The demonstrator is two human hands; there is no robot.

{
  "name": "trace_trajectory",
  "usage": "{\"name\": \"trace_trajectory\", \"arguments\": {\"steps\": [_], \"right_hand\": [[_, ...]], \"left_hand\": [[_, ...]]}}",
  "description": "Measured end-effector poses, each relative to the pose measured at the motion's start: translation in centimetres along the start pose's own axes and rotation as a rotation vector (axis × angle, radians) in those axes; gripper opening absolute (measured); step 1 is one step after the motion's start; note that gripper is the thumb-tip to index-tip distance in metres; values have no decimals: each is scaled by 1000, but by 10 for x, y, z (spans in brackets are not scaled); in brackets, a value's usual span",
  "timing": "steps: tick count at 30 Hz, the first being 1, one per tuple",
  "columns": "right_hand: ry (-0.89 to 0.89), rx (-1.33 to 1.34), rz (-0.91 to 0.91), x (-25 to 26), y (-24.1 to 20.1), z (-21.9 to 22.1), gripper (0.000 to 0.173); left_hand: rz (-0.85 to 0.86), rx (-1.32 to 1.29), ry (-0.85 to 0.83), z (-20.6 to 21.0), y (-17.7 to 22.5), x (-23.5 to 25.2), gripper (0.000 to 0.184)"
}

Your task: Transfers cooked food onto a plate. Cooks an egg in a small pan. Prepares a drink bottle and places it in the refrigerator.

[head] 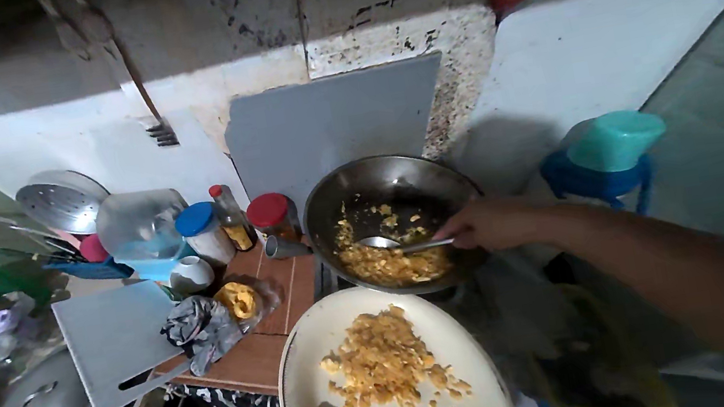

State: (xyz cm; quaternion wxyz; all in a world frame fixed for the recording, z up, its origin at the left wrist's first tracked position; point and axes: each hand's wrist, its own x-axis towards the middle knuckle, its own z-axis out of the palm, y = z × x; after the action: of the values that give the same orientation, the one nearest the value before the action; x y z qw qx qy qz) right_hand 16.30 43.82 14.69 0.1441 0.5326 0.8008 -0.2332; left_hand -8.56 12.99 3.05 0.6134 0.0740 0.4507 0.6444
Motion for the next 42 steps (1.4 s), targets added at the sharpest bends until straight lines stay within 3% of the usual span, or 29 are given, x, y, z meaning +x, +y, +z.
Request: {"name": "trace_trajectory", "arguments": {"steps": [3, 7, 14, 18, 22, 28, 32, 36, 42], "right_hand": [[-65, 159, 116, -13, -1, -4, 31], [-2, 299, 115, -18, 20, -4, 29], [91, 187, 50, -72, 6, -11, 30], [143, 9, -47, -115, -17, 30, 30], [428, -124, -253, -124, -14, 83, 32], [277, 124, 26, -108, -2, 35, 33], [362, -158, 183, -81, 8, 15, 32], [381, -384, 379, -61, 1, 16, 17], [182, -132, 203, -64, 0, 25, 28]], "left_hand": [[9, -36, -31, -1, -2, 1, 32], [25, -41, -45, -4, -6, 4, 31], [0, -47, -43, -5, -8, 5, 33], [-1, -66, -52, -5, -7, 6, 31], [-4, -76, -34, -3, -5, 6, 29], [-16, -50, -22, -7, -5, 7, 28], [-32, -73, -6, -6, -5, 5, 28], [-38, -81, -19, -9, -5, 6, 27], [-29, -113, -40, -10, -6, 7, 28]]}}
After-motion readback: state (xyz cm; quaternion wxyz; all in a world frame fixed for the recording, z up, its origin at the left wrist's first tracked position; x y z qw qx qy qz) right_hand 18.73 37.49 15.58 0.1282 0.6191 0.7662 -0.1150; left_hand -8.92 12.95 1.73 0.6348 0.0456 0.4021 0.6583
